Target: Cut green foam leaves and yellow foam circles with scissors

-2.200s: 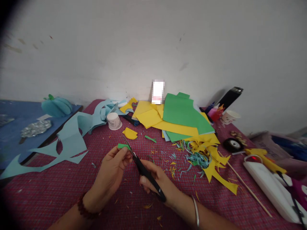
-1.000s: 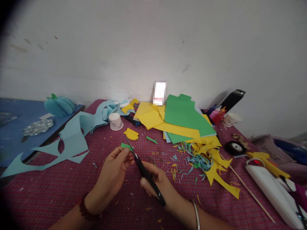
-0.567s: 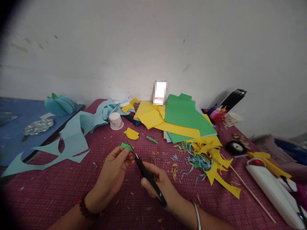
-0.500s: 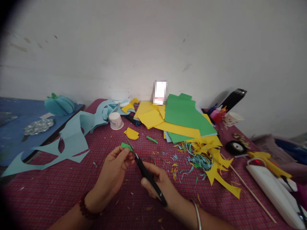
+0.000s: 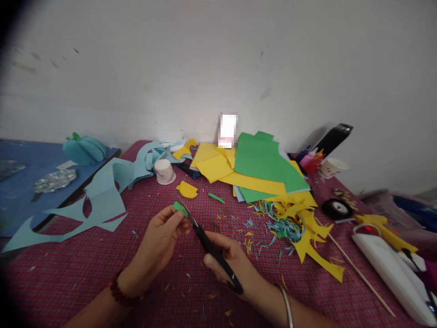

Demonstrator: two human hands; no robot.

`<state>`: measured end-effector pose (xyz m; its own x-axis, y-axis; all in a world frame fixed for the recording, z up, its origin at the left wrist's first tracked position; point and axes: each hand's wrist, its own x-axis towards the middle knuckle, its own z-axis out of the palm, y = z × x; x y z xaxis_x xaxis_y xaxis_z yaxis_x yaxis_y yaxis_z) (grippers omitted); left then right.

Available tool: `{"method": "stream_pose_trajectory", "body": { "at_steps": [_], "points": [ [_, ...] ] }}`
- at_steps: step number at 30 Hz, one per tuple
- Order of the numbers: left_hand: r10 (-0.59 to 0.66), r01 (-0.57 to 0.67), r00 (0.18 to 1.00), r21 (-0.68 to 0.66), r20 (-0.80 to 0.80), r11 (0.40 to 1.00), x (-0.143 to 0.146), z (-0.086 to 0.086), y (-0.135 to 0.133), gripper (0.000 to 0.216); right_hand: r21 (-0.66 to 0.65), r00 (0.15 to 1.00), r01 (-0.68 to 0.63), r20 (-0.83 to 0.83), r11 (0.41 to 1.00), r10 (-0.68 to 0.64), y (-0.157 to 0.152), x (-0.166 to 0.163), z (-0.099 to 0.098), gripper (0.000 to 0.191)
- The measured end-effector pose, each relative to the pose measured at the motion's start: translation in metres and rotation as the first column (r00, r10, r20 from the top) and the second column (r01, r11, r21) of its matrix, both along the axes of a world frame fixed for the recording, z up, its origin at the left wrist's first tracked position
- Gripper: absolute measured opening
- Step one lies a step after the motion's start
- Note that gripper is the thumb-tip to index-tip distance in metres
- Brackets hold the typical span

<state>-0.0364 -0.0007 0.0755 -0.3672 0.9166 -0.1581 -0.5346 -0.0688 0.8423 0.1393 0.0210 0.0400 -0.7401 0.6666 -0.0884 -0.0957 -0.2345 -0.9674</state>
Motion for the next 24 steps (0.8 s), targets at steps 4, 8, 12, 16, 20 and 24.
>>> {"method": "stream_pose_trajectory", "body": {
  "at_steps": [4, 8, 12, 16, 20, 24],
  "points": [
    [-0.04, 0.04, 0.998, -0.006, -0.038, 0.999, -0.005, -0.002, 0.0, 0.013, 0.034, 1.0, 0.0, 0.015, 0.999, -0.001, 0.001, 0.003, -0.003, 0.051],
    [-0.064, 0.064, 0.996, -0.008, -0.057, 0.998, -0.007, -0.003, 0.002, 0.013, 0.026, 1.0, 0.0, 0.012, 1.0, -0.001, 0.0, 0.004, 0.001, 0.05],
    [-0.084, 0.083, 0.994, -0.022, -0.072, 0.996, -0.009, -0.003, 0.001, 0.014, 0.069, 0.999, -0.017, 0.034, 0.997, 0.015, 0.001, 0.003, 0.01, 0.049],
    [-0.119, 0.112, 0.988, -0.069, -0.102, 0.991, -0.014, 0.0, 0.001, 0.014, 0.091, 0.997, -0.031, 0.067, 0.995, 0.025, 0.005, 0.004, 0.017, 0.05],
    [-0.144, 0.131, 0.981, -0.101, -0.132, 0.986, -0.017, 0.002, 0.002, 0.014, 0.051, 0.99, -0.064, 0.131, 0.997, 0.056, 0.009, 0.007, 0.017, 0.056],
    [-0.15, 0.135, 0.978, -0.107, -0.145, 0.985, -0.017, -0.001, 0.002, 0.013, 0.024, 0.986, -0.09, 0.143, 0.996, 0.085, 0.011, 0.008, 0.011, 0.063]
  ]
}}
